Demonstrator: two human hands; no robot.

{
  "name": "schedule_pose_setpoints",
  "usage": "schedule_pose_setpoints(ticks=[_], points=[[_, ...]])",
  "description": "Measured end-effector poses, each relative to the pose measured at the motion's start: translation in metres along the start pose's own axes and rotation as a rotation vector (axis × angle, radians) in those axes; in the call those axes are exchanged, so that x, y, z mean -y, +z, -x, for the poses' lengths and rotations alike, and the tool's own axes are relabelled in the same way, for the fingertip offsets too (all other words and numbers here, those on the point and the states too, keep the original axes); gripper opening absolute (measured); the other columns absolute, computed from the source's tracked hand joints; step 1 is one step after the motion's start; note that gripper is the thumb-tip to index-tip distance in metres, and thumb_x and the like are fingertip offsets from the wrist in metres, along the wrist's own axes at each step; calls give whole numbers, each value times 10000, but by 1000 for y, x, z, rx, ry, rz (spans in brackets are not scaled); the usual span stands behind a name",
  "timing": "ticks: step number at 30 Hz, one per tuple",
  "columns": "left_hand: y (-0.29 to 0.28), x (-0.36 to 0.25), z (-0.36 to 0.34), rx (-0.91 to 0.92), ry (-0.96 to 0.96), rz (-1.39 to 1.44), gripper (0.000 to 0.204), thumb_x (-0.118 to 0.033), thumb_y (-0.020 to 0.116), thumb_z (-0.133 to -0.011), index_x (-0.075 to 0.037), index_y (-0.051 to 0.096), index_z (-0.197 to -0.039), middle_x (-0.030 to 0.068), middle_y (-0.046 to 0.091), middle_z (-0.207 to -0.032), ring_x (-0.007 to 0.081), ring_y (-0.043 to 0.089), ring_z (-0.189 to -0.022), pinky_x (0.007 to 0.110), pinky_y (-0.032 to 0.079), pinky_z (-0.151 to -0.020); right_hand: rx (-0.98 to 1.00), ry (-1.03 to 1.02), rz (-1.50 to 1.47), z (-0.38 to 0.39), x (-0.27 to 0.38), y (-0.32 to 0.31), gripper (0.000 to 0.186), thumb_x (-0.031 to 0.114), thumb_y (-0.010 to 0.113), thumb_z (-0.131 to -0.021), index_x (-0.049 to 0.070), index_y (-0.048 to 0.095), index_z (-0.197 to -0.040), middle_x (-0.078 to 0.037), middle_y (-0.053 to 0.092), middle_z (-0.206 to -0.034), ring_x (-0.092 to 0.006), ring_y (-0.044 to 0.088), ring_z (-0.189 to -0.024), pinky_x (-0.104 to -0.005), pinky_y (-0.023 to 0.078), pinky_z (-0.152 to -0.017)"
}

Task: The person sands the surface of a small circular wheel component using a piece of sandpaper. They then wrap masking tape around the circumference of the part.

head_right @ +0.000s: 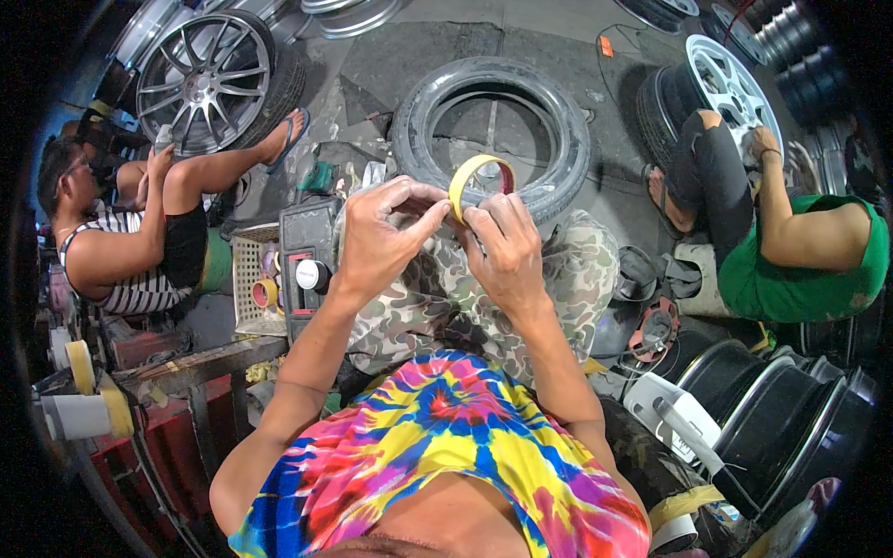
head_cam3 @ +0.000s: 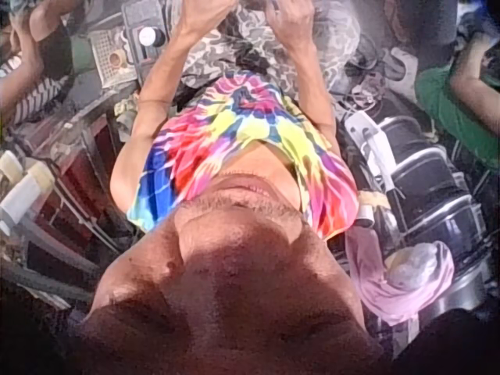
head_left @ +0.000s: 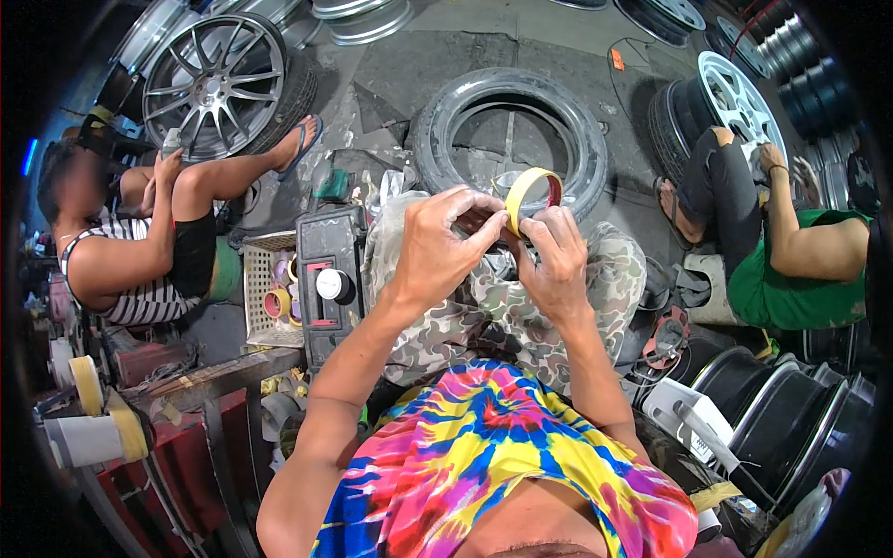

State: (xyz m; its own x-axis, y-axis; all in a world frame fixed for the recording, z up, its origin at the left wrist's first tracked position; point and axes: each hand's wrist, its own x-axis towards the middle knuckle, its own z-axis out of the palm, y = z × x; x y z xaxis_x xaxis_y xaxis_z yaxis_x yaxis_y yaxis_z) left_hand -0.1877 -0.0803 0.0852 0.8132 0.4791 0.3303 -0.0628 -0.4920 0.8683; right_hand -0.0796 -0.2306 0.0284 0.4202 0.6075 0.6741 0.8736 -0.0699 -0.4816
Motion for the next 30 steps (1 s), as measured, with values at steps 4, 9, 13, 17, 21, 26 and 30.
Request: schedule_pose_setpoints(ticks=[4,9,13,17,21,26,30], points=[[-3,6,-4,29,156,-106,124,29,795,-845,36,772,-967,115,769,-883,174,753,-783,299,578,-692,9,-1,5,1,-1,0,347,-77,794,-707,19,654,-1010,-127,578,-906,-342,581,-834,-449,493,-741],[-2,14,-3,28,177,-114,131,23,792,-845,36,765,-973,110,769,-896,171,751,-786,294,578,-710,11,6,-15,2,-2,0,348,-76,794,-710,21,659,-1015,-124,584,-907,-341,583,-834,-449,493,-739],[-7,12,-1,32,28,-21,100,15,781,-872,43,764,-967,92,774,-903,136,744,-800,274,587,-728,13,12,-44,2,-1,0,353,-74,800,-709,19,664,-1022,-123,592,-909,-341,587,-839,-451,494,-740],[-7,9,0,48,-45,26,90,5,775,-886,47,763,-965,80,773,-902,113,734,-802,262,589,-727,16,6,-37,3,-2,2,352,-73,809,-705,17,667,-1013,-123,594,-910,-338,591,-843,-450,498,-743],[-7,7,1,33,-45,10,97,-13,779,-885,49,758,-956,80,768,-884,105,728,-780,256,582,-702,20,-5,-28,5,-1,4,339,-75,766,-702,13,674,-1016,-121,596,-912,-338,593,-852,-448,504,-750],[-1,11,2,-11,19,-80,129,-23,802,-826,34,695,-871,77,718,-803,122,689,-691,270,549,-641,75,-24,-14,6,-1,2,345,-71,709,-695,13,685,-1028,-116,599,-916,-340,598,-879,-457,507,-772],[4,15,3,-32,97,-162,201,-22,814,-754,5,625,-818,71,643,-745,154,617,-622,294,500,-591,107,-26,-29,7,1,0,361,-80,708,-689,17,689,-1035,-114,598,-925,-337,601,-885,-460,510,-782]])
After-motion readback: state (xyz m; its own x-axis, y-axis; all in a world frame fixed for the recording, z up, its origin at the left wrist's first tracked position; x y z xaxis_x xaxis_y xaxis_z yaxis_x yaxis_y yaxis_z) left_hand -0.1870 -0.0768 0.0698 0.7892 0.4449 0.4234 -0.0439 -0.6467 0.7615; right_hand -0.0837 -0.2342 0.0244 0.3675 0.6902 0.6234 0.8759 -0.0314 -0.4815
